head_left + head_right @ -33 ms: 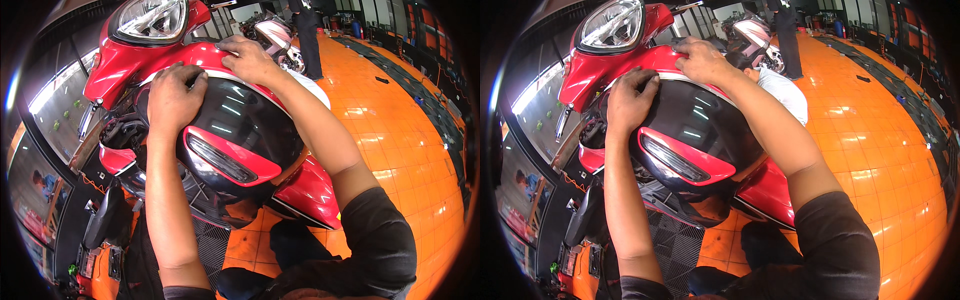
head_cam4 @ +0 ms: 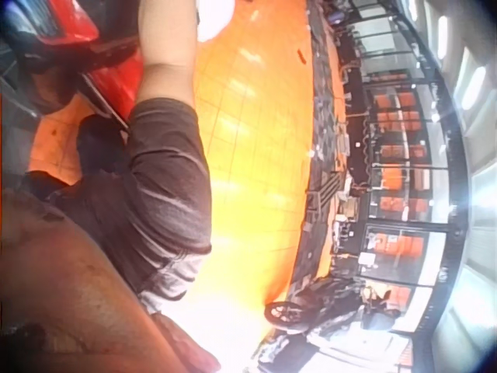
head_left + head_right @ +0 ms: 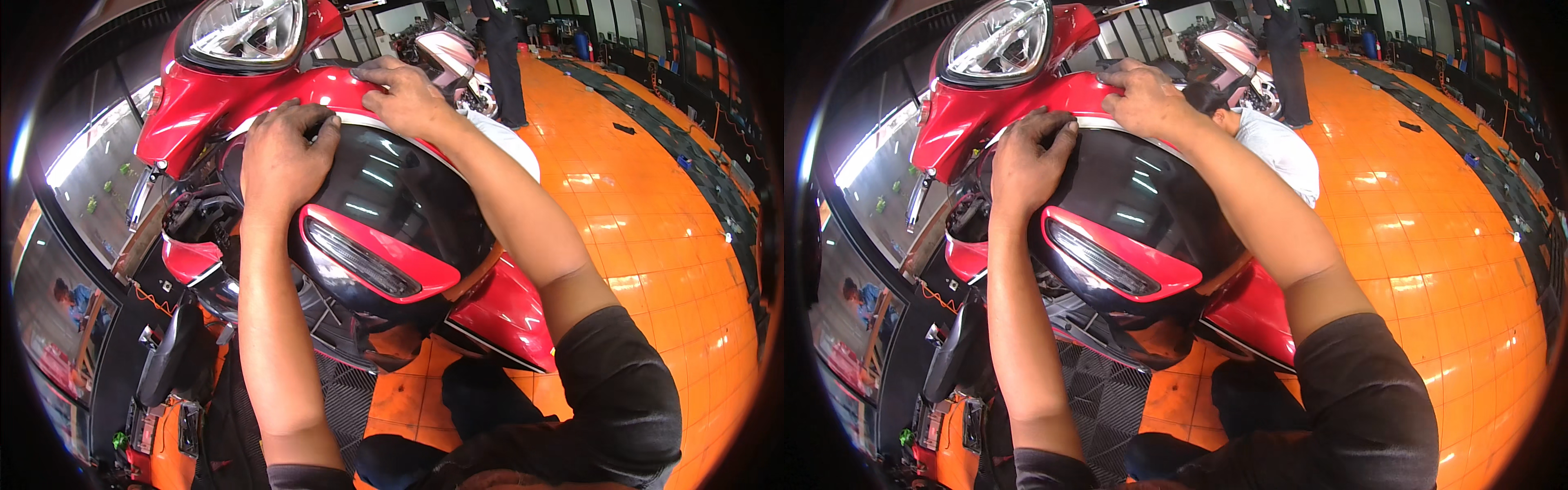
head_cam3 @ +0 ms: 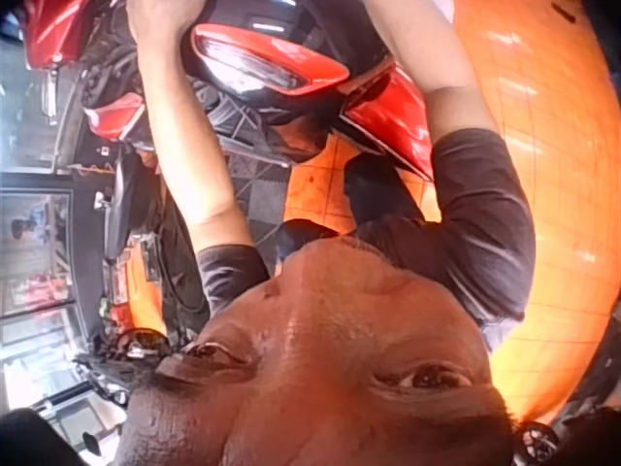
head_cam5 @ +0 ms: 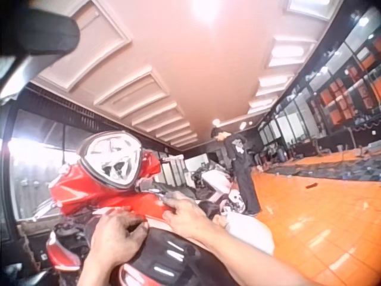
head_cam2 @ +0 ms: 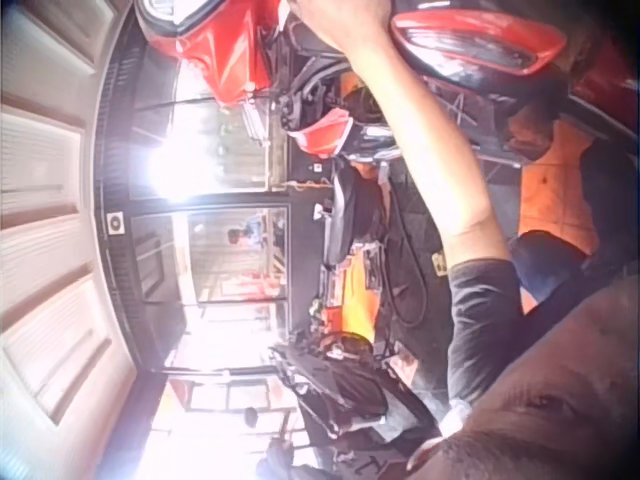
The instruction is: The person attaches rubber trim and small plastic clips to the front fairing of a red scooter by hand.
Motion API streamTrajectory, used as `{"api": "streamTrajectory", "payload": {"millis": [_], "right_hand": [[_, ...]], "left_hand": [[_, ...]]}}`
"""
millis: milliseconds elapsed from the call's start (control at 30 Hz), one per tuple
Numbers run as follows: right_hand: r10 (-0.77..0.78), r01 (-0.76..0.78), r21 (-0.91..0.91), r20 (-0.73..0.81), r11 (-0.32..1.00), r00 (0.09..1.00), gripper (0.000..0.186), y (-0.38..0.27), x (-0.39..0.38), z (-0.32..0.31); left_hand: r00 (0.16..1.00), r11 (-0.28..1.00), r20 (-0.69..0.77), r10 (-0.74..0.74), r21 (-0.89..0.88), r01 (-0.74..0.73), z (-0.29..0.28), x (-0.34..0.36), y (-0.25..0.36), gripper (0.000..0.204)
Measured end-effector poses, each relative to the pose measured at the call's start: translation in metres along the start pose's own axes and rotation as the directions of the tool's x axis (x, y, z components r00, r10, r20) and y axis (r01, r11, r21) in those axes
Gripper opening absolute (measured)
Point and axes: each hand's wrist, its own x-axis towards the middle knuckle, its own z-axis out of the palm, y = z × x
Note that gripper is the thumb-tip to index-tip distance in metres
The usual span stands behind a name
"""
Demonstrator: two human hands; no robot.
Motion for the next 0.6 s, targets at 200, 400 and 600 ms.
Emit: {"api": "streamTrajectory", "payload": {"millis": [200,400,600], "right_hand": [[0.082,-0.051,-0.099,0.334,0.994,0.939,0.055,-0.023,0.040,-0.037],[0.208,-0.240,0.302,0.136,0.923,0.969,0.052,0.005,0.030,-0.008],[0.363,-0.373,0.306,0.090,0.876,0.927,0.043,-0.003,0.035,0.011]], "left_hand": [[0.998,0.998,0.041,0.044,0.052,-0.046,-0.006,-0.002,-0.014,0.025],[0.997,0.998,-0.037,0.062,0.002,-0.062,0.000,-0.009,-0.010,0.023],[0.996,0.996,-0.094,-0.006,-0.090,-0.002,-0.002,-0.012,-0.013,0.022]]}}
